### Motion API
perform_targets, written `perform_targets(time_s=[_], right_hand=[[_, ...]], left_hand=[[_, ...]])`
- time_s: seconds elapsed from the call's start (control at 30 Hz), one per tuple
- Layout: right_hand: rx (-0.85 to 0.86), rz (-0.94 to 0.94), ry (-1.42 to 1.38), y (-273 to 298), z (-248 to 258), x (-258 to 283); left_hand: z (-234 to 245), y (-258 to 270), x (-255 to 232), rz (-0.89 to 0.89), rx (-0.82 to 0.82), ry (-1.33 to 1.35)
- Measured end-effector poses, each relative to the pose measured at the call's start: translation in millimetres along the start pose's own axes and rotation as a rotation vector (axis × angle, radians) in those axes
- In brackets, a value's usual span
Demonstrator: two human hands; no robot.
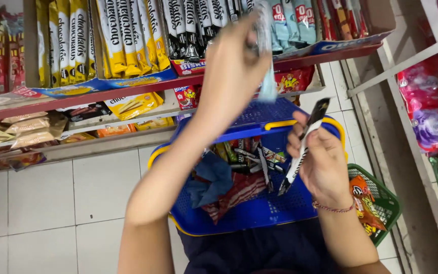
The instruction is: Picking various snack packets from grocery store shelves and placing them into a shopping basket, then holding a barcode scanner.
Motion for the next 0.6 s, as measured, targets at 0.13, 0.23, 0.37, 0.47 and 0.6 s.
perform_targets(time_s=[0.13,0.23,0.37,0.47,0.6], right_hand=[[0.012,-0.059,0.031,8,5,-2],[0.024,-0.092,0.086,6,6,1],[0.054,-0.148,0.035,3,10,6],[0.068,-0.183,0.025,-7,8,9],[0.007,-0.164,0.276,-34,-4,25]], left_hand=[[-44,-60,48,-0.289,-0.257,-0.227],[-63,-77,52,-0.095,-0.085,-0.301],[-65,-69,41,-0.094,-0.086,-0.375],[-51,-58,32,-0.183,-0.149,-0.4],[6,-31,26,-0.169,-0.257,-0.655]])
Point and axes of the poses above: each hand's wrist, its own y-axis away from the middle knuckle, its own z-axis out of the back of the hand, x = y × z, the point moved 3 cm from there along -y, towards the middle knuckle, and after that the axes turned 1 degree about -y, right-handed, at the moved point
